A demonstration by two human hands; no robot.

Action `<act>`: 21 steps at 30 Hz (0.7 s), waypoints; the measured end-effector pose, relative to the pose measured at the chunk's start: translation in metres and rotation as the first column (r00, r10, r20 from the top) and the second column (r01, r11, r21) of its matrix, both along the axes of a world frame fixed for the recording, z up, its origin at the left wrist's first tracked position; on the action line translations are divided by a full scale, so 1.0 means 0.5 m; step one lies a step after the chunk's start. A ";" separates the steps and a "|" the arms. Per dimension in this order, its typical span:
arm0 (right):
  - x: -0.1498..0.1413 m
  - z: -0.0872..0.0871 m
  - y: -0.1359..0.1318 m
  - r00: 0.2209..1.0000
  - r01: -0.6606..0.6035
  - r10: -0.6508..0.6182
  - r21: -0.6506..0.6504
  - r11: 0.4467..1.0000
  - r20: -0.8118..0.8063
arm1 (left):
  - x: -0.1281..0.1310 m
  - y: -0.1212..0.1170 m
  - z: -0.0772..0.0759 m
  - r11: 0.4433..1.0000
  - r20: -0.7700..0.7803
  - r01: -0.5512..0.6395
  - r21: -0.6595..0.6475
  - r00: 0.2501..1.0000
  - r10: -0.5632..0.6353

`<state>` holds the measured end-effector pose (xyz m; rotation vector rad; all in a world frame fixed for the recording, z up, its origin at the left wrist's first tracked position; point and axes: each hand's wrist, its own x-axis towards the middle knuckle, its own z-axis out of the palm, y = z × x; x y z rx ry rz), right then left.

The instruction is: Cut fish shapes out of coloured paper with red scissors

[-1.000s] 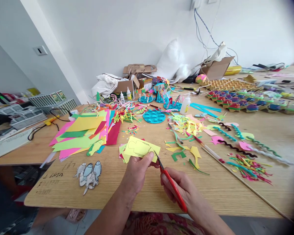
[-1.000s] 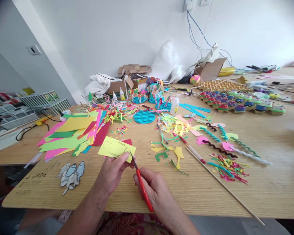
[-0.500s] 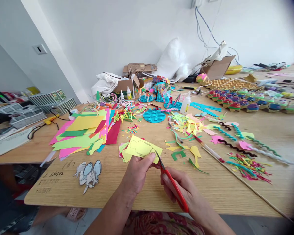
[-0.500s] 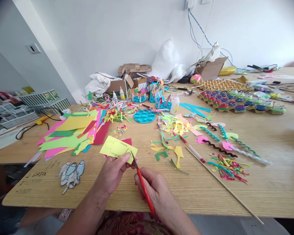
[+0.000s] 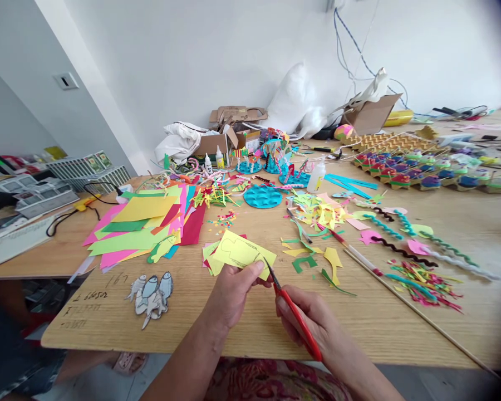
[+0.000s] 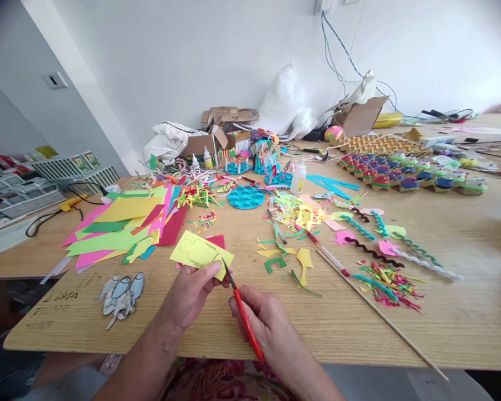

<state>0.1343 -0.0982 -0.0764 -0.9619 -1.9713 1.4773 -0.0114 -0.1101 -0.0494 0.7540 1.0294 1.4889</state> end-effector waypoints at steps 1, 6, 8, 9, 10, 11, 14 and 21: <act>0.000 0.000 0.000 1.000 0.000 0.000 0.000 1.000 0.004 | -0.001 0.000 -0.001 1.000 -0.003 -0.006 0.005 1.000 0.006; -0.004 0.007 -0.001 1.000 -0.008 0.007 0.001 1.000 0.023 | -0.003 0.001 -0.003 0.994 -0.009 -0.111 0.018 0.994 0.112; -0.005 0.010 -0.001 0.999 -0.006 0.005 0.011 1.000 0.034 | -0.002 0.002 -0.001 0.991 -0.015 -0.136 0.008 0.991 0.136; -0.005 0.012 -0.001 0.999 -0.005 0.005 0.015 1.000 0.041 | -0.001 0.002 0.000 0.991 -0.020 -0.137 0.006 0.990 0.137; -0.005 0.013 -0.001 0.999 -0.006 0.005 0.018 1.000 0.045 | 0.000 0.003 0.001 0.992 -0.026 -0.129 0.008 0.991 0.129; -0.005 0.014 -0.001 0.999 -0.009 0.008 0.018 1.000 0.047 | 0.000 0.003 0.002 0.993 -0.035 -0.113 0.013 0.993 0.114; -0.003 0.014 0.000 0.999 -0.017 0.016 0.005 1.000 0.040 | -0.001 0.002 0.003 0.998 -0.058 -0.058 0.018 0.997 0.059; 0.003 0.004 0.003 1.000 -0.018 0.018 -0.027 0.999 0.014 | -0.005 0.003 0.001 1.000 -0.052 -0.027 0.011 0.998 0.028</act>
